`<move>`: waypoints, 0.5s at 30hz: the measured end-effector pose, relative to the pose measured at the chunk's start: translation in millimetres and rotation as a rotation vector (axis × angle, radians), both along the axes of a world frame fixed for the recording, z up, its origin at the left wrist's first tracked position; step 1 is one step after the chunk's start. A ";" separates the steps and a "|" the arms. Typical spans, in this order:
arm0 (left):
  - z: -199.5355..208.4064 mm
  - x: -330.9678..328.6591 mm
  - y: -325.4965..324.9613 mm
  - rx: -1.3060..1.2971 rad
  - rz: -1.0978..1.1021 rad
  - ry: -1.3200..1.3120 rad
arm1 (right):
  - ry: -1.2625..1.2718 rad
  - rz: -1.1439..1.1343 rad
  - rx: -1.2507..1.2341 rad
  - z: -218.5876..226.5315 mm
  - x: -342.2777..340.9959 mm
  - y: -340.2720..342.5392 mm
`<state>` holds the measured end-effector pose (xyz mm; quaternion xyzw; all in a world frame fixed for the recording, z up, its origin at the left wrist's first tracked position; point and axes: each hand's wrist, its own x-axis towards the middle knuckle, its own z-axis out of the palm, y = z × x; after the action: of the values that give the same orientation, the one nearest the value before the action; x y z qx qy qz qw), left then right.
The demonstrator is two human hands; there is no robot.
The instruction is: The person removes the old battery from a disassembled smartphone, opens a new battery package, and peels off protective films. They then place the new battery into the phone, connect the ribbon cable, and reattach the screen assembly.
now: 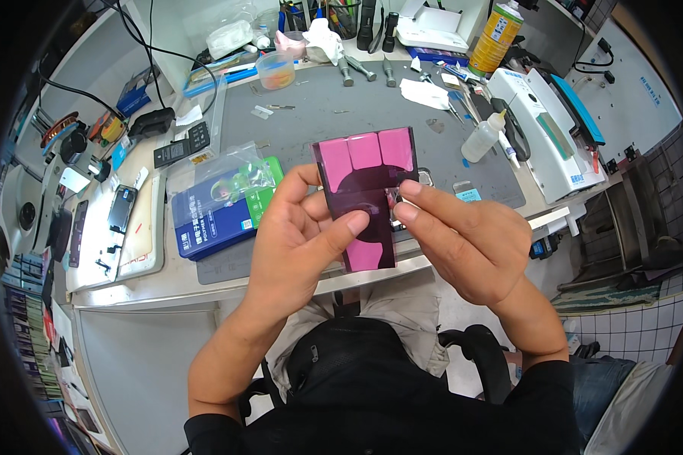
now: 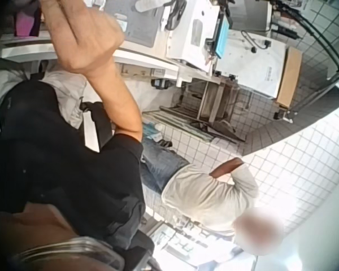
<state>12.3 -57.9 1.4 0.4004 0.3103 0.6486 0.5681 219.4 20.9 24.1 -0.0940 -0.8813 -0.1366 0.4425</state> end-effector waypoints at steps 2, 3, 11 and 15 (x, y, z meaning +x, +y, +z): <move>0.2 -0.2 0.0 0.000 -0.004 -0.010 | -0.019 -0.013 -0.002 -0.5 0.6 -1.3; 0.4 -0.3 0.1 0.001 -0.007 -0.015 | -0.027 -0.014 0.000 -0.6 0.7 -1.7; -1.2 -1.8 0.3 -0.009 -0.024 -0.006 | -0.018 0.002 0.061 -2.9 -1.5 2.7; -0.5 -1.9 0.1 -0.010 -0.038 -0.031 | -0.033 -0.007 0.060 -0.1 -1.8 1.1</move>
<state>10.4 -57.8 0.8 0.3934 0.2969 0.6422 0.5871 217.7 22.0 24.0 -0.0815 -0.8835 -0.1662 0.4303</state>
